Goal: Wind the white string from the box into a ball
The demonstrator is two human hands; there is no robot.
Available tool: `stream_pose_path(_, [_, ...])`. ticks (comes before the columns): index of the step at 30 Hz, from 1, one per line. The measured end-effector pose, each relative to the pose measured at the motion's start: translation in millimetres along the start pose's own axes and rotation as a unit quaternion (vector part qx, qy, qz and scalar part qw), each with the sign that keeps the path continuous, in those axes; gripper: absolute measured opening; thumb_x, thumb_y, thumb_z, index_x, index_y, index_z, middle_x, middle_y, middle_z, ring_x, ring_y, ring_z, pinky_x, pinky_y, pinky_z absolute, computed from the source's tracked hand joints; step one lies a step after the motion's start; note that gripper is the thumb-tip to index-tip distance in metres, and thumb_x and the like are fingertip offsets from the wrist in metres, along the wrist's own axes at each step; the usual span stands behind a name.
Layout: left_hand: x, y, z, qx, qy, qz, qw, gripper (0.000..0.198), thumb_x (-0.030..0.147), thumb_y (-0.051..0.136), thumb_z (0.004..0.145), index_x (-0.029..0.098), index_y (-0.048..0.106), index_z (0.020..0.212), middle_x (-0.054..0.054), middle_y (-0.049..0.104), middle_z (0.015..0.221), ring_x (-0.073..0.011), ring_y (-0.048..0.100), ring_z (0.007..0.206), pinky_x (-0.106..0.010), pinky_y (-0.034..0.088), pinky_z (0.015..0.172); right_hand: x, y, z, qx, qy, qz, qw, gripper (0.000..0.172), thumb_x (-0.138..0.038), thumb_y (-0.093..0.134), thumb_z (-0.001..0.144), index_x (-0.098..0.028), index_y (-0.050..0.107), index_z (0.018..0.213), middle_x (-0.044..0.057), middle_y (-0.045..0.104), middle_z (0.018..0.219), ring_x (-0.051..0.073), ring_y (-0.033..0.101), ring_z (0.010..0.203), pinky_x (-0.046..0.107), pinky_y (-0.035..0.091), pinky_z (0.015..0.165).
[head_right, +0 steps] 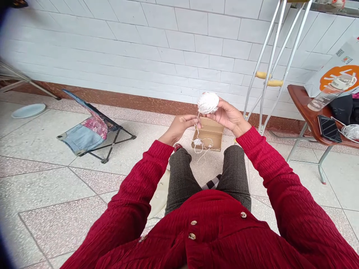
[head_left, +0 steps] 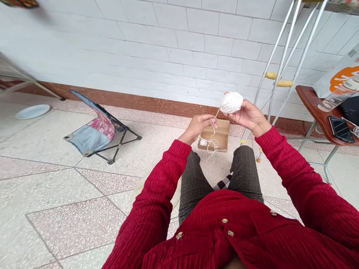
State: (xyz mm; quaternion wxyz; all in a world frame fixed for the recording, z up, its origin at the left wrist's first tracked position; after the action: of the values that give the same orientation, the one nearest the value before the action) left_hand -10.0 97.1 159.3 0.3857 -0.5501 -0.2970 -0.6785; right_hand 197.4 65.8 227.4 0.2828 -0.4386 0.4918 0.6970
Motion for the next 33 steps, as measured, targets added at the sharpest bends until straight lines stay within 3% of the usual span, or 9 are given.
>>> stream_pose_path(8, [-32.8,-13.6,-13.4,0.049,-0.057,-0.195,0.978,0.032,0.037,0.085,0.076,0.016,0.076,0.097,-0.007,0.078,0.091,-0.0209,0.073,0.095,-0.041,0.05,0.104,12.8,-5.0,3.1,0.037,0.02,0.054,0.998,0.046,-0.03,0.077,0.078,-0.019,0.057,0.118,0.005,0.072,0.097,0.016,0.07,0.081,0.024,0.063,0.064])
stream_pose_path(13, [-48.2,-9.3,-16.4,0.066,-0.103,-0.169,0.978,0.037,0.04,0.088,0.072,0.015,0.073,0.094,-0.005,0.076,0.08,-0.019,0.072,0.086,-0.038,0.05,0.1,12.7,3.5,-1.2,0.057,0.002,0.038,0.998,0.052,-0.033,0.079,0.075,-0.023,0.056,0.121,0.004,0.072,0.101,0.018,0.07,0.085,0.025,0.063,0.065])
stream_pose_path(17, [-48.9,2.6,-24.0,0.049,-0.1,-0.184,0.977,0.051,0.062,0.079,0.077,0.016,0.073,0.1,-0.01,0.078,0.09,-0.0241,0.074,0.096,-0.04,0.051,0.098,13.2,5.2,-1.6,0.068,-0.006,0.0,0.998,0.053,-0.038,0.078,0.076,-0.025,0.055,0.122,0.003,0.071,0.104,0.017,0.07,0.089,0.025,0.063,0.068])
stream_pose_path(19, [-45.3,10.5,-29.8,0.022,-0.091,-0.162,0.982,0.051,0.066,0.074,0.081,0.017,0.074,0.095,-0.011,0.078,0.093,-0.0256,0.074,0.1,-0.041,0.051,0.1,14.9,0.1,0.8,0.071,-0.01,-0.005,0.997,0.052,-0.04,0.078,0.076,-0.025,0.055,0.12,0.002,0.071,0.101,0.017,0.069,0.088,0.025,0.064,0.068])
stream_pose_path(22, [-41.6,14.6,-38.7,0.003,-0.077,-0.08,0.994,0.039,0.057,0.076,0.082,0.018,0.075,0.076,-0.008,0.076,0.084,-0.0259,0.073,0.098,-0.041,0.049,0.103,11.5,-15.2,3.3,0.096,-0.029,-0.012,0.995,0.051,-0.042,0.078,0.076,-0.026,0.055,0.119,0.002,0.07,0.099,0.018,0.069,0.089,0.025,0.065,0.068])
stream_pose_path(24, [-43.7,6.7,-43.0,0.047,-0.069,-0.047,0.995,0.037,0.052,0.075,0.083,0.018,0.072,0.067,-0.006,0.074,0.078,-0.0254,0.073,0.095,-0.04,0.05,0.101,5.6,-26.6,2.2,0.11,-0.053,-0.005,0.992,0.05,-0.041,0.077,0.076,-0.028,0.056,0.119,0.001,0.07,0.099,0.018,0.069,0.09,0.025,0.065,0.068])
stream_pose_path(28, [-62.8,-22.3,-45.9,0.198,-0.04,-0.076,0.976,0.034,0.049,0.073,0.083,0.018,0.068,0.069,-0.005,0.072,0.076,-0.0241,0.072,0.096,-0.039,0.052,0.098,2.8,-37.2,-3.4,0.108,-0.082,0.03,0.99,0.049,-0.039,0.078,0.077,-0.029,0.057,0.119,0.0,0.07,0.097,0.016,0.069,0.085,0.024,0.064,0.066])
stream_pose_path(30, [-79.3,-29.4,-43.1,0.2,-0.061,-0.059,0.976,0.033,0.049,0.073,0.081,0.018,0.071,0.073,-0.006,0.074,0.081,-0.0239,0.071,0.094,-0.038,0.053,0.094,10.2,-33.2,-4.4,0.108,-0.072,0.028,0.991,0.049,-0.039,0.078,0.076,-0.028,0.057,0.119,0.0,0.071,0.096,0.017,0.069,0.084,0.025,0.064,0.065])
stream_pose_path(33, [-101.1,-26.5,-33.6,0.144,-0.111,0.035,0.983,0.029,0.046,0.072,0.079,0.017,0.076,0.083,-0.008,0.078,0.093,-0.0257,0.071,0.095,-0.04,0.053,0.094,24.8,-20.3,-2.7,0.127,-0.048,0.023,0.991,0.046,-0.037,0.078,0.076,-0.026,0.058,0.116,0.001,0.072,0.094,0.017,0.07,0.084,0.025,0.064,0.066])
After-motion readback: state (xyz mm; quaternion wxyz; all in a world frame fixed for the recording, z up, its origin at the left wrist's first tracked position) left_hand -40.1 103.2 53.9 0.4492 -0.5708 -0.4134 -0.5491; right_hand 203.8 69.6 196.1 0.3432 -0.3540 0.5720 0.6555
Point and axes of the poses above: each hand's wrist, its own z-axis towards the middle knuckle, its own y-axis out of the palm, x = y × z, the point moved 2 cm from there along z, towards the middle knuckle
